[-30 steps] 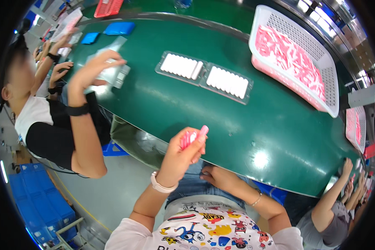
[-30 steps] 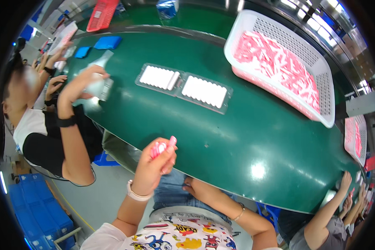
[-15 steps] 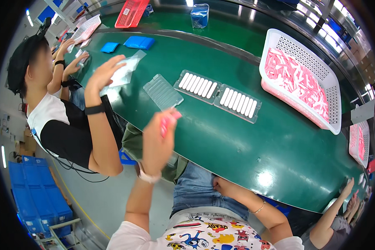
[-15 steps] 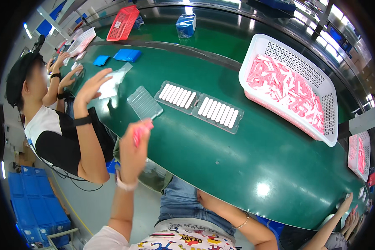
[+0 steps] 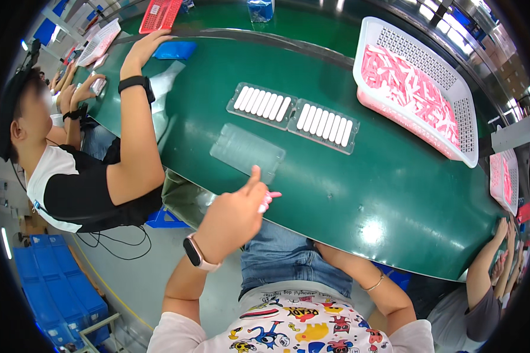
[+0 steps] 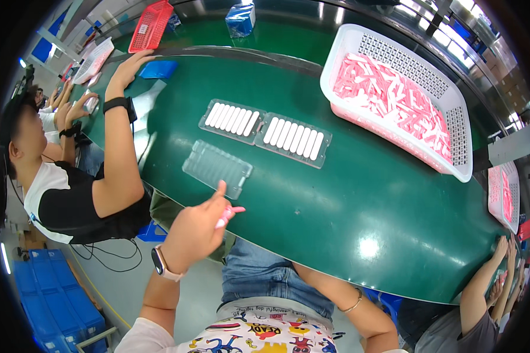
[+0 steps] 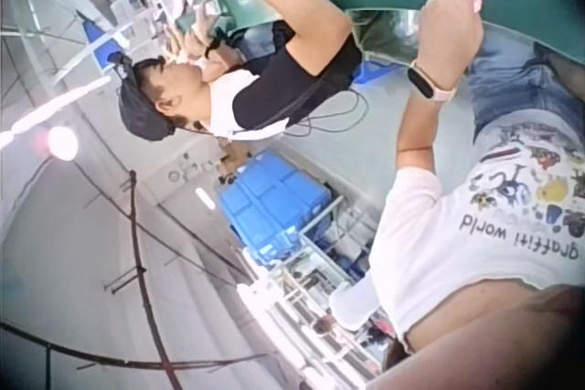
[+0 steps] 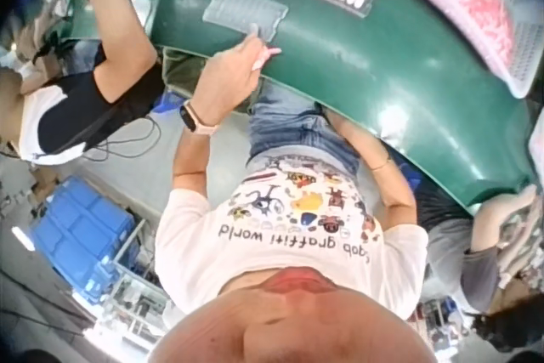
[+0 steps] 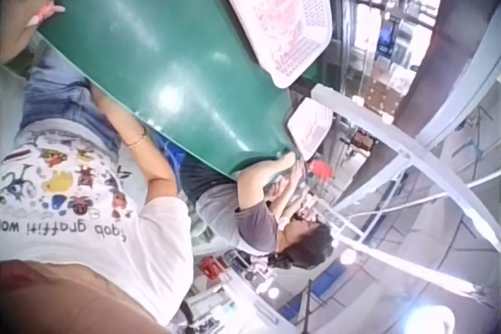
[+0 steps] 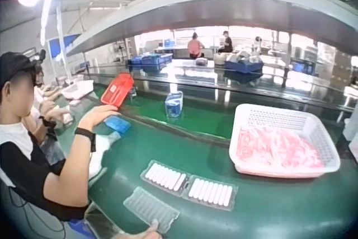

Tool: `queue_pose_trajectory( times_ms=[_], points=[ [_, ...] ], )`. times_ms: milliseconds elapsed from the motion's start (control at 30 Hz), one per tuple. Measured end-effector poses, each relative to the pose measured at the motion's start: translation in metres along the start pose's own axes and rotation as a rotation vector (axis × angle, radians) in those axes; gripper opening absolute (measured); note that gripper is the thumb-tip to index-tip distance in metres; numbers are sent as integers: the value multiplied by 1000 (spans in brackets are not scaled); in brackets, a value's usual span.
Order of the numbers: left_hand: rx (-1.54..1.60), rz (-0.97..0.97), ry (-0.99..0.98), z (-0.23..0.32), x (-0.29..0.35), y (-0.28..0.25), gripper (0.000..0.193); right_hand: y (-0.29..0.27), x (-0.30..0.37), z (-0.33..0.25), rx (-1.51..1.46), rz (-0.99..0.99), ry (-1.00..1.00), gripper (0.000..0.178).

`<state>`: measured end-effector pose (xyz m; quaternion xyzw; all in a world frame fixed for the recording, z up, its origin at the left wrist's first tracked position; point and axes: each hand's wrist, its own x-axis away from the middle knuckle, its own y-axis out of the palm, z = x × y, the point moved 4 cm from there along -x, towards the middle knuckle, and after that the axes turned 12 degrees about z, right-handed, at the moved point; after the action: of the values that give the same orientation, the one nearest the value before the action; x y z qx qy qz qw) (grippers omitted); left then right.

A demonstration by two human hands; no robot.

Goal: The person places plastic strips one by one into slots on a transparent tray by hand, presses them into position, and slides the filled tray forward before loading more strips into another tray.

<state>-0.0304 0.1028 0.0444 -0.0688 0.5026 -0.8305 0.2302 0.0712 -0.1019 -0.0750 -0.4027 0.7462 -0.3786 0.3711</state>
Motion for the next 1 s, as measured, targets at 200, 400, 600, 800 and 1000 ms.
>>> queue_pose_trajectory(
  times_ms=[200, 400, 600, 800, 1000],
  points=[
    [266, -9, 132, 29, 2, -2, 15, -35, 16, -25, -33, -227, -184, 13],
    [316, 241, -157, -14, 5, -9, 13, -100, 7, -33, -1031, -172, 577, 31],
    [567, 302, -500, -52, 20, -14, 15, -112, -18, -9, -1368, -70, 729, 38],
    [400, 241, -434, -27, 17, 6, 13, -112, -21, -4, -1394, 10, 778, 27],
    [535, 171, -272, 9, 4, 23, 9, -117, -15, 5, -1410, -17, 839, 24]
  ],
)
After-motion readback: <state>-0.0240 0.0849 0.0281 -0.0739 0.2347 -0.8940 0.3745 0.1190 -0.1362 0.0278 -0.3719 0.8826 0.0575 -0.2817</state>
